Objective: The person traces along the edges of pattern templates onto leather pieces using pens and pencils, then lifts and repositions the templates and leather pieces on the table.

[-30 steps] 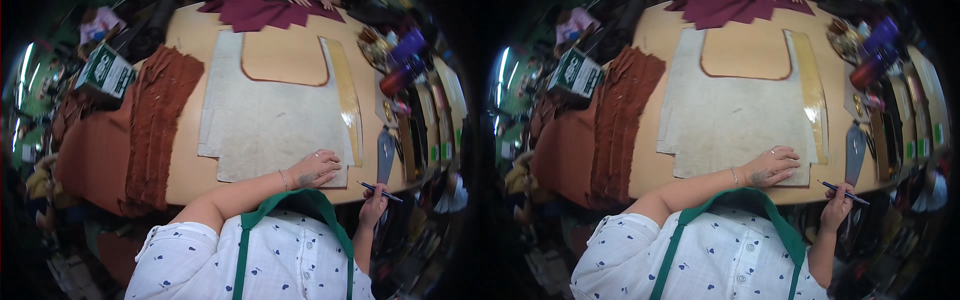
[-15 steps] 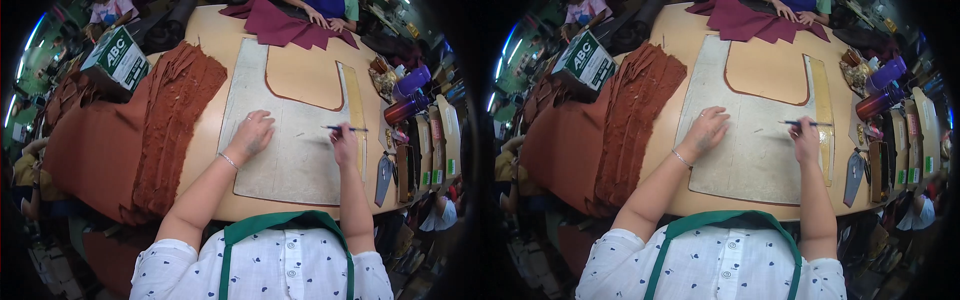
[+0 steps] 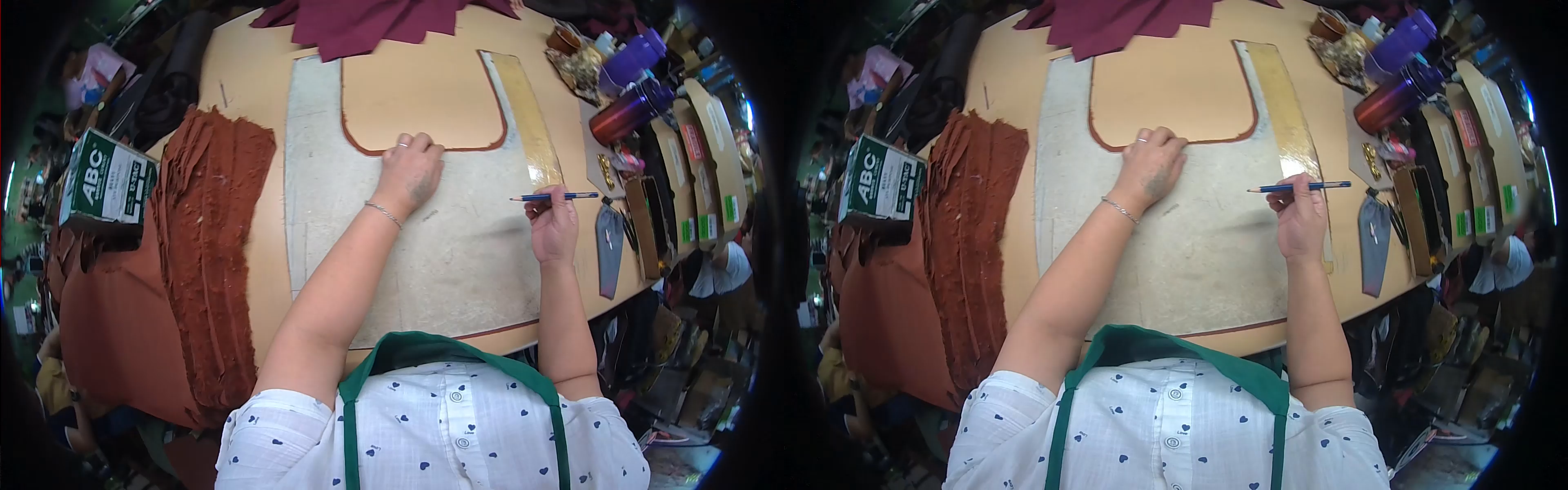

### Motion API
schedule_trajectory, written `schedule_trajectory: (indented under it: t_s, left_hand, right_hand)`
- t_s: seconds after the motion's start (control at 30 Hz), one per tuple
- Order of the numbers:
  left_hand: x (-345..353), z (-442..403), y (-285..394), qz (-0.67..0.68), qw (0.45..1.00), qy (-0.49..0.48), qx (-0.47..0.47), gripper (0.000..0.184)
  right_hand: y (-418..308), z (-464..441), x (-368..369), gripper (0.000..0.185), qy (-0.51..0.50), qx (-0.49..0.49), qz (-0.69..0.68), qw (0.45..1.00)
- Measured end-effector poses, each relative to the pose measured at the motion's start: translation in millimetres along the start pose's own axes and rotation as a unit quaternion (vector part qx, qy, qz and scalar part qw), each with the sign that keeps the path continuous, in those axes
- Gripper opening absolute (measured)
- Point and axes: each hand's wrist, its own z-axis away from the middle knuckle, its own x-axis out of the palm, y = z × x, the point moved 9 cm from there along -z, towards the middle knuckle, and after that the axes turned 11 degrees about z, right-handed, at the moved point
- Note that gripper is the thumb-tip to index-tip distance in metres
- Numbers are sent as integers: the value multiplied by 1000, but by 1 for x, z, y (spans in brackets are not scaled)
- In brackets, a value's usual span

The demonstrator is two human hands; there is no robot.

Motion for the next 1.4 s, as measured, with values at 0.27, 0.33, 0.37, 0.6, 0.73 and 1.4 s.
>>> schedule_trajectory:
  t_s: [0.27,0.33,0.37,0.6,0.73,1.4]
  left_hand:
    - [1,8,3,-11,999,-15,-34,19]
    - [1,18,10,-5,999,-25,-42,20]
    - [1,24,14,2,998,-30,-47,20]
    - [-28,32,-12,25,996,51,-71,25]
    - [-73,1,-95,16,980,111,-167,29]
    - [-94,-25,-184,-48,955,101,-274,41]
  right_hand:
    - [-22,34,-54,23,23,-34,8,999]
    - [-22,44,-62,23,25,-35,11,999]
    - [-19,48,-65,22,27,-30,11,999]
    - [12,39,-45,23,-16,33,51,998]
    - [5,6,1,24,-105,39,157,981]
    - [97,-228,398,32,-237,-72,268,931]
